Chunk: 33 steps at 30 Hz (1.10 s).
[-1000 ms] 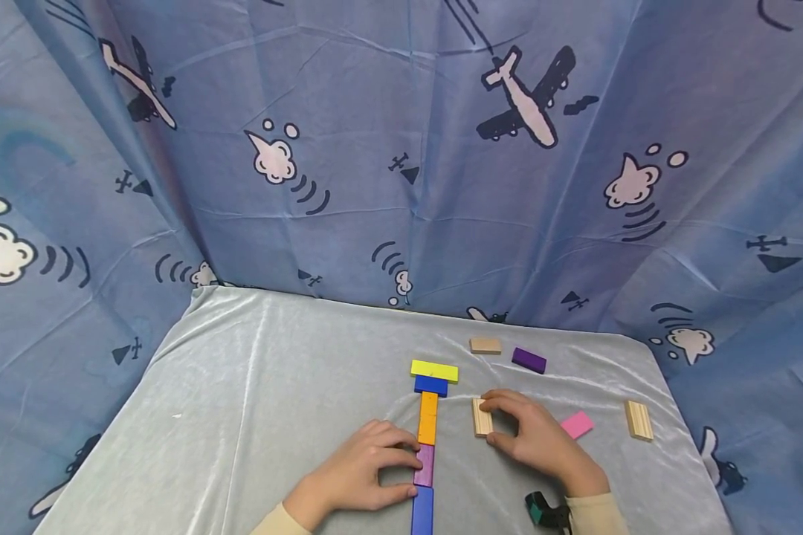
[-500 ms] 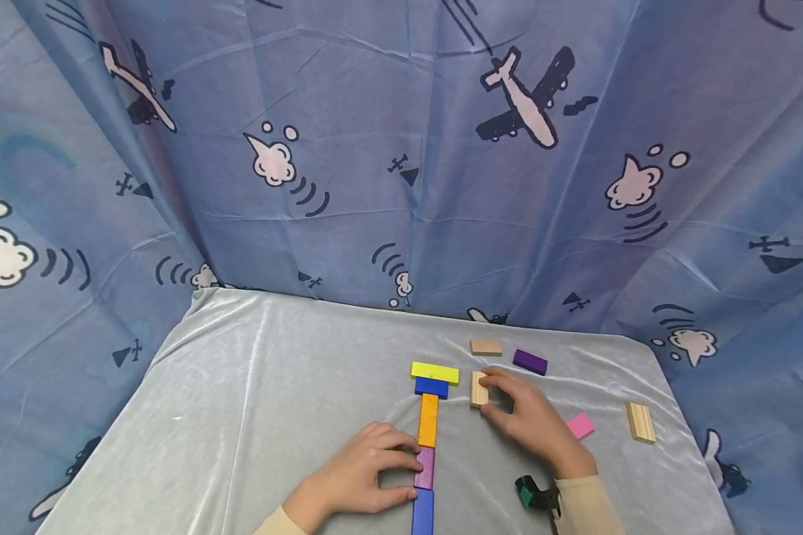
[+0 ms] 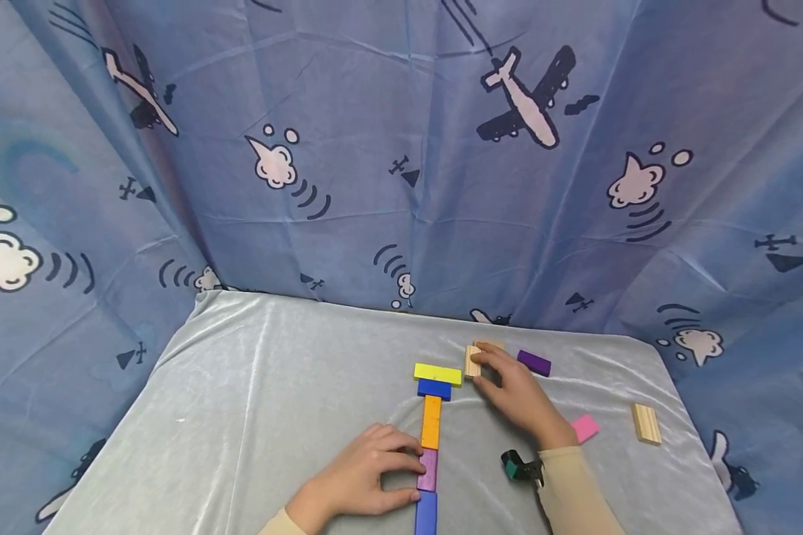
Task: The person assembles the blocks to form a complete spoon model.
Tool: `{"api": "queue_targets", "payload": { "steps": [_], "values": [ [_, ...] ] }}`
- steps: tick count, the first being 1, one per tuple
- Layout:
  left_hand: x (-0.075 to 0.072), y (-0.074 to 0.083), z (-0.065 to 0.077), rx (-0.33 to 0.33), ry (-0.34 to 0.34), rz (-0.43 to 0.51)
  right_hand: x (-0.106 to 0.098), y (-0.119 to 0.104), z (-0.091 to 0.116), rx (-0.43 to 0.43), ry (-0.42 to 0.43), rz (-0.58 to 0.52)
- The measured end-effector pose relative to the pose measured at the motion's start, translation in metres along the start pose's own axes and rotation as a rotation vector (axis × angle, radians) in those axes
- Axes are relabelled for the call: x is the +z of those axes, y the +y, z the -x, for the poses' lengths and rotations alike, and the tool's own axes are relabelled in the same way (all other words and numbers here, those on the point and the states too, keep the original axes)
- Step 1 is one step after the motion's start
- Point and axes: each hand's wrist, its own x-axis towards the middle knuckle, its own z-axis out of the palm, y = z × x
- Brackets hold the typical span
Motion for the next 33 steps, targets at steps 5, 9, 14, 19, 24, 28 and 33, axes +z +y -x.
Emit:
{"api": "queue_targets", "payload": {
  "steps": [5,9,14,19,24,28,33],
  "values": [
    [-0.001,0.001,-0.001,-0.010,-0.009,0.018,0.004,0.002,-0.011,0.001,0.015,-0.016],
    [0.000,0.000,-0.001,0.002,0.004,0.011,0.007,0.003,-0.018,0.008,0.012,-0.027],
    [0.001,-0.002,0.000,0.015,0.008,0.002,0.011,0.004,-0.025,0.027,-0.011,-0.033],
    [0.002,-0.003,0.000,0.033,0.020,-0.006,0.014,0.007,-0.027,0.019,-0.021,-0.015],
    [0.002,-0.002,0.000,0.023,0.015,-0.004,0.017,0.010,-0.026,0.016,-0.035,-0.018],
    [0.001,-0.001,0.001,-0.010,-0.009,0.015,0.018,0.012,-0.025,0.028,-0.052,-0.025],
    [0.001,-0.001,0.000,-0.012,-0.005,0.019,0.019,0.014,-0.024,0.043,-0.067,-0.028]
  ]
}}
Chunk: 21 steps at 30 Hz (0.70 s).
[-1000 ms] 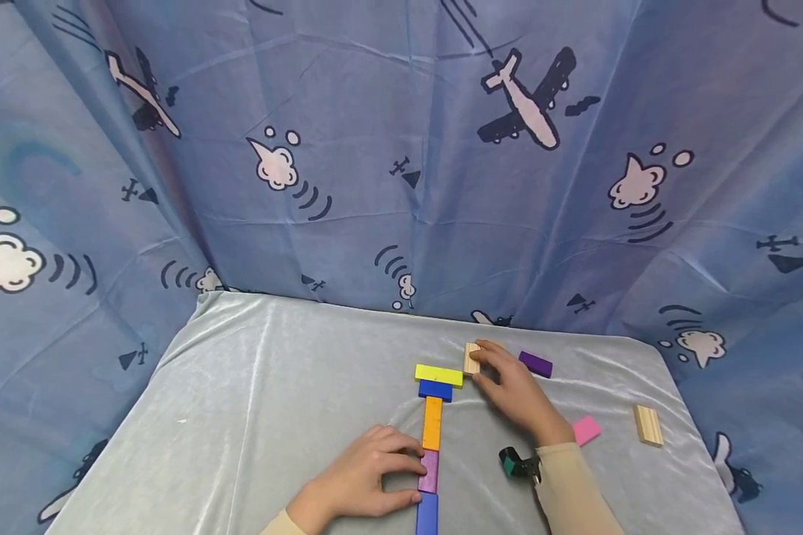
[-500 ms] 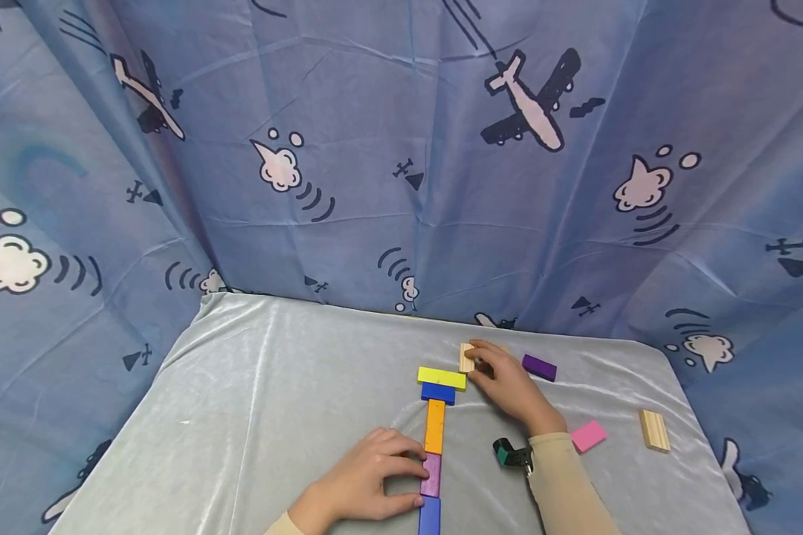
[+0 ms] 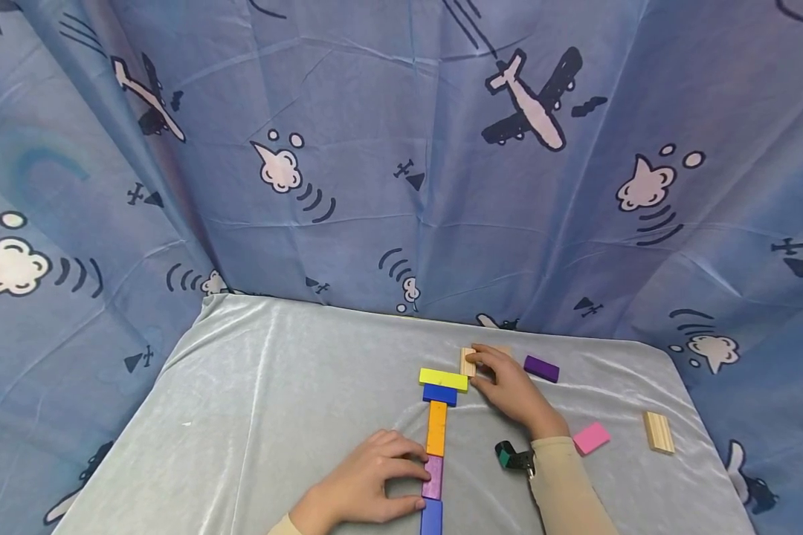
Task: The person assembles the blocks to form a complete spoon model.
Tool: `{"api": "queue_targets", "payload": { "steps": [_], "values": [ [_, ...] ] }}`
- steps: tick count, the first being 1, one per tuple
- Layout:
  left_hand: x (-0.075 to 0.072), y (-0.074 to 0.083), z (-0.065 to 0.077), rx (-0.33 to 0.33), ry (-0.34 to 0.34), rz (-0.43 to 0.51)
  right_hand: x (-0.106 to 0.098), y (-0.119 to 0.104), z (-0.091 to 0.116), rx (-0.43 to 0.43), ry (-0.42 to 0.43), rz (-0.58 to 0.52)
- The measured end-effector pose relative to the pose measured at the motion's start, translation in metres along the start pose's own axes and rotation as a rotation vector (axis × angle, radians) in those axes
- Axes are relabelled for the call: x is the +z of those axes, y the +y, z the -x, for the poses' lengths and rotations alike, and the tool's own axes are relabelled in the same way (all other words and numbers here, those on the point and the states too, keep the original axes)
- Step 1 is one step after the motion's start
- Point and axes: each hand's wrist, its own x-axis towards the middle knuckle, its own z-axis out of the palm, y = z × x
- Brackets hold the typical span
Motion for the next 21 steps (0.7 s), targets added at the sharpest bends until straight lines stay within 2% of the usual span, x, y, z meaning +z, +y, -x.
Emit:
{"api": "queue_targets", "payload": {
  "steps": [4,16,21],
  "values": [
    [-0.0001,0.0001,-0.0008,0.021,0.011,-0.018,-0.0004,-0.0001,0.0008,-0.002,0.002,0.010],
    [-0.0006,-0.0013,-0.0010,0.025,0.017,-0.019,-0.0016,-0.0036,0.0014,-0.015,0.014,0.000],
    [0.0005,-0.0016,0.0004,0.006,0.000,-0.017,-0.0050,-0.0060,0.0034,-0.006,-0.004,0.015]
  ]
}}
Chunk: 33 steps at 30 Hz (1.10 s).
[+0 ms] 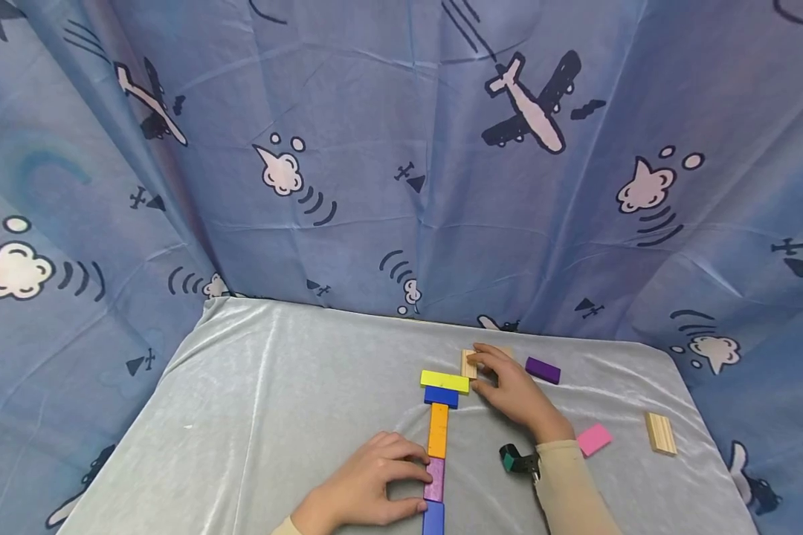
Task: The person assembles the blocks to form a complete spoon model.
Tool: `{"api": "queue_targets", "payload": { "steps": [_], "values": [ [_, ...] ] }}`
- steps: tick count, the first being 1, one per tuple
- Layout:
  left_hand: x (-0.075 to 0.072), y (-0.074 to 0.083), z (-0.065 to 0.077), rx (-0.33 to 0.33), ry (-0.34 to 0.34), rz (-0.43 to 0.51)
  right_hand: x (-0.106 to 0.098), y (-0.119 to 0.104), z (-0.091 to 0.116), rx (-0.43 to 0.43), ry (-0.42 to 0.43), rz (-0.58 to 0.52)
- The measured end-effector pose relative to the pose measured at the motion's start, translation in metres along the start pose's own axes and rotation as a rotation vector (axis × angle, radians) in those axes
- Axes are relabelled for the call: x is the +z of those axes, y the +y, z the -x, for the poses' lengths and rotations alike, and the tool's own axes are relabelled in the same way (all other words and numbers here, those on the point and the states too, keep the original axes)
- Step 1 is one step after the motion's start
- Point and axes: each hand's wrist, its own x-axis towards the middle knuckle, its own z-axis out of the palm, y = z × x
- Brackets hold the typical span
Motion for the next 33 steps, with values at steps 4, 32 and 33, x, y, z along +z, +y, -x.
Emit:
{"api": "queue_targets", "payload": {
  "steps": [4,32,33],
  "values": [
    [0.000,0.001,0.000,-0.031,-0.018,0.019,-0.008,-0.001,0.003,-0.008,-0.016,0.016],
    [0.003,-0.001,0.000,0.055,0.049,-0.006,-0.079,0.039,0.102,-0.059,0.280,0.230],
    [0.002,-0.002,0.000,0.059,0.050,-0.009,-0.081,0.041,0.106,-0.051,0.291,0.236]
  ]
}}
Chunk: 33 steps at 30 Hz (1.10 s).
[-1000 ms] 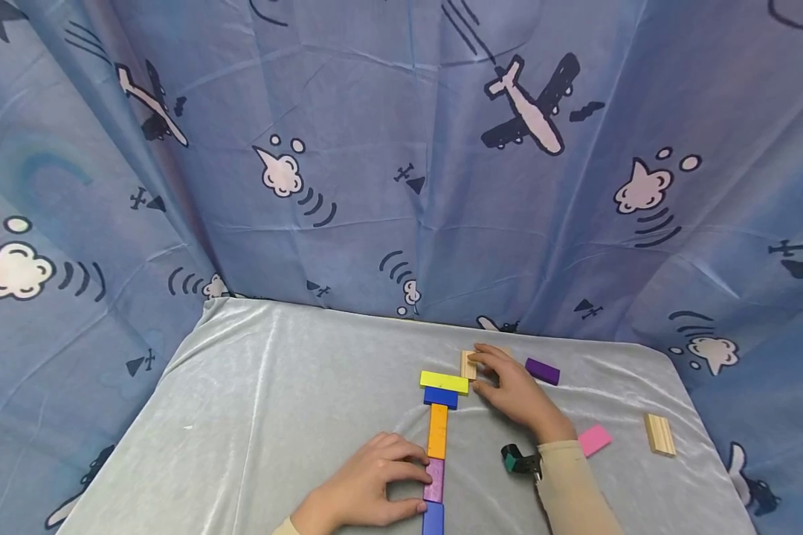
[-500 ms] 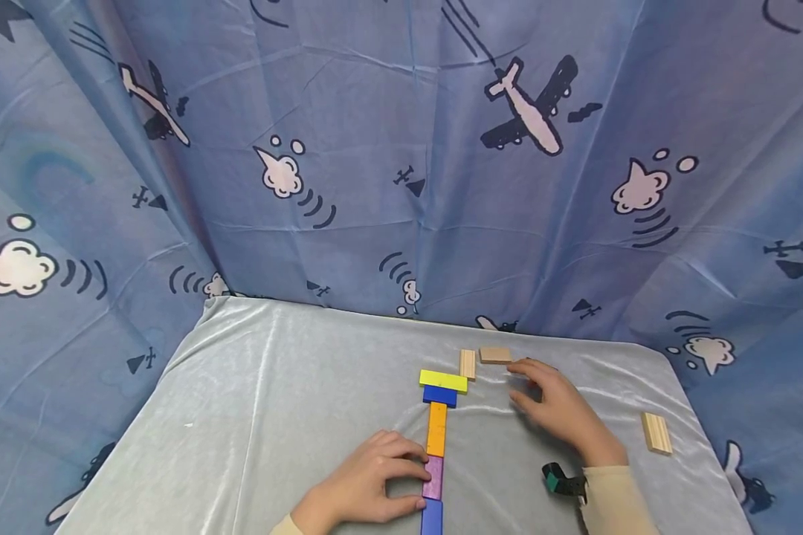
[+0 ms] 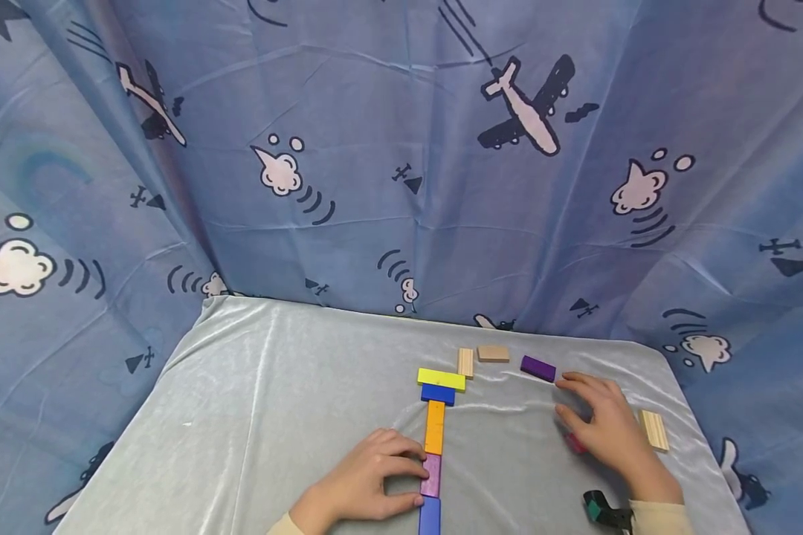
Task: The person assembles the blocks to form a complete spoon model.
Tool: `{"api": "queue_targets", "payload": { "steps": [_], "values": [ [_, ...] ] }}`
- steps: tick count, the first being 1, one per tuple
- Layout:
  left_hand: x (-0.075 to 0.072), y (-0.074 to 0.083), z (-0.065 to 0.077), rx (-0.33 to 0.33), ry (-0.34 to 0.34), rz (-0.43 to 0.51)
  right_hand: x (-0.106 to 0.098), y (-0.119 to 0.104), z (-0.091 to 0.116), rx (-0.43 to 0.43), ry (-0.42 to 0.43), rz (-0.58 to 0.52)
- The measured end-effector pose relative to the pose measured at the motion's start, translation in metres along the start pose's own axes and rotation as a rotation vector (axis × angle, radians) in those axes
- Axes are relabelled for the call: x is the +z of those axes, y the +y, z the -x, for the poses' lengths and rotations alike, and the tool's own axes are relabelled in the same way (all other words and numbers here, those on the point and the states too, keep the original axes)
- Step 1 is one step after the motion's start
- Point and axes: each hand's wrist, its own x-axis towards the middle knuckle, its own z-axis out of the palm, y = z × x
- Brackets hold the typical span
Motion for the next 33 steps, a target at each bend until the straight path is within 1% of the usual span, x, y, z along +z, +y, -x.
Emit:
{"api": "queue_targets", "payload": {
  "steps": [3,6,10,12,17,20,25,33],
  "values": [
    [-0.001,0.000,0.000,-0.001,0.003,0.002,-0.006,0.005,0.007,0.021,0.027,0.029],
    [-0.001,0.001,-0.001,-0.013,-0.008,0.005,-0.011,0.013,0.014,0.053,0.034,0.052],
    [-0.002,0.002,0.000,-0.056,-0.040,0.034,-0.015,0.025,0.024,0.119,0.020,0.082],
    [-0.001,0.002,0.000,-0.068,-0.048,0.041,-0.017,0.032,0.028,0.137,0.015,0.085],
    [-0.002,0.003,0.000,-0.073,-0.047,0.042,-0.019,0.046,0.036,0.131,0.035,0.080],
    [-0.002,0.003,0.000,-0.059,-0.039,0.035,-0.022,0.053,0.042,0.139,0.040,0.081],
    [0.000,0.001,0.002,-0.033,-0.015,0.019,-0.028,0.058,0.048,0.197,0.009,0.086],
    [-0.001,0.002,0.000,-0.066,-0.032,0.030,-0.040,0.072,0.054,0.327,-0.074,0.116]
  ]
}}
